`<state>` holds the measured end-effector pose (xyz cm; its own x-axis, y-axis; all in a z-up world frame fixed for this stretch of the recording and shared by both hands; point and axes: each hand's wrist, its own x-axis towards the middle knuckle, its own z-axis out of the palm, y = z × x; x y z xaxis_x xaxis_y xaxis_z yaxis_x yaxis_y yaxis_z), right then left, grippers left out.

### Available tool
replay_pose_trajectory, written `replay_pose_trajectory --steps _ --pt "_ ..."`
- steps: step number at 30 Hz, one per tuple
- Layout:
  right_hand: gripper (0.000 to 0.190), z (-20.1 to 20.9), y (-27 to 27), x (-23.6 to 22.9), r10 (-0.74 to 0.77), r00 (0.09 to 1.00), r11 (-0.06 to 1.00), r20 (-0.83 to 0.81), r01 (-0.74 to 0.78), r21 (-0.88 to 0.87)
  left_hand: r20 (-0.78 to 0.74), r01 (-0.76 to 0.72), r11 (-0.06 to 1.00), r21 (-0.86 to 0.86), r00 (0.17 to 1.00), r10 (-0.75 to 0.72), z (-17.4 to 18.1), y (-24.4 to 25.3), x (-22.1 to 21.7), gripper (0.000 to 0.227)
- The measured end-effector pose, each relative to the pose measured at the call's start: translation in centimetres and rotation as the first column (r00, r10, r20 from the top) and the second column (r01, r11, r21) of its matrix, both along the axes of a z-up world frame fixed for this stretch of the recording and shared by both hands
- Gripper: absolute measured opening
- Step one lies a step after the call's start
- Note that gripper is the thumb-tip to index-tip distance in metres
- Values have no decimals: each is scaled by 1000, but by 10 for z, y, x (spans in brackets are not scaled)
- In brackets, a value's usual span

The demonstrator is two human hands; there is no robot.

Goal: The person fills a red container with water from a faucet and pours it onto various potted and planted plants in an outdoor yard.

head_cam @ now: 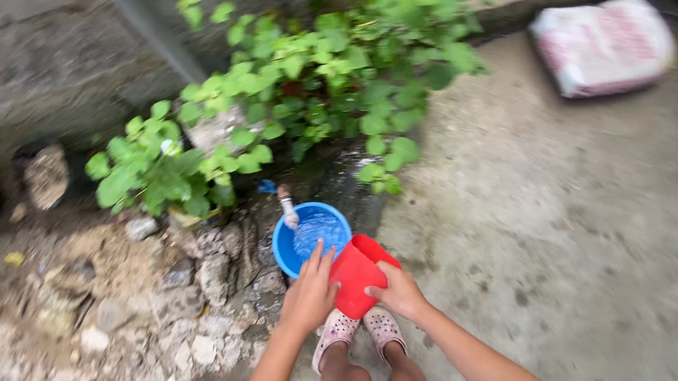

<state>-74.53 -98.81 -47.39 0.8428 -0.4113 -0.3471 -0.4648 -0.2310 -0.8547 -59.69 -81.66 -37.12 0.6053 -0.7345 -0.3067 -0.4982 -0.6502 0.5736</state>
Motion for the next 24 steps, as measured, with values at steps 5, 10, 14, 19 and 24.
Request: replay_pose_trajectory --steps 5,10,14,19,24 --pt "38 -107 8 78 76 986 985 -151 -51 162 -139 -326 941 88 932 336 -80 49 6 69" --pt "38 -254 34 142 -10 981 962 -192 62 268 -111 -458 888 -41 886 451 -217 88 16 60" --pt "38 -399 58 193 -138 932 841 -336 289 457 -217 -585 810 -53 798 562 -342 109 16 55" --pt "41 -592 85 233 -329 831 484 -449 557 676 -229 -700 696 -160 712 663 -466 142 -5 50" --pt "44 -743 91 255 -329 811 343 -484 580 739 -298 -820 560 -119 568 768 -529 182 -22 40"
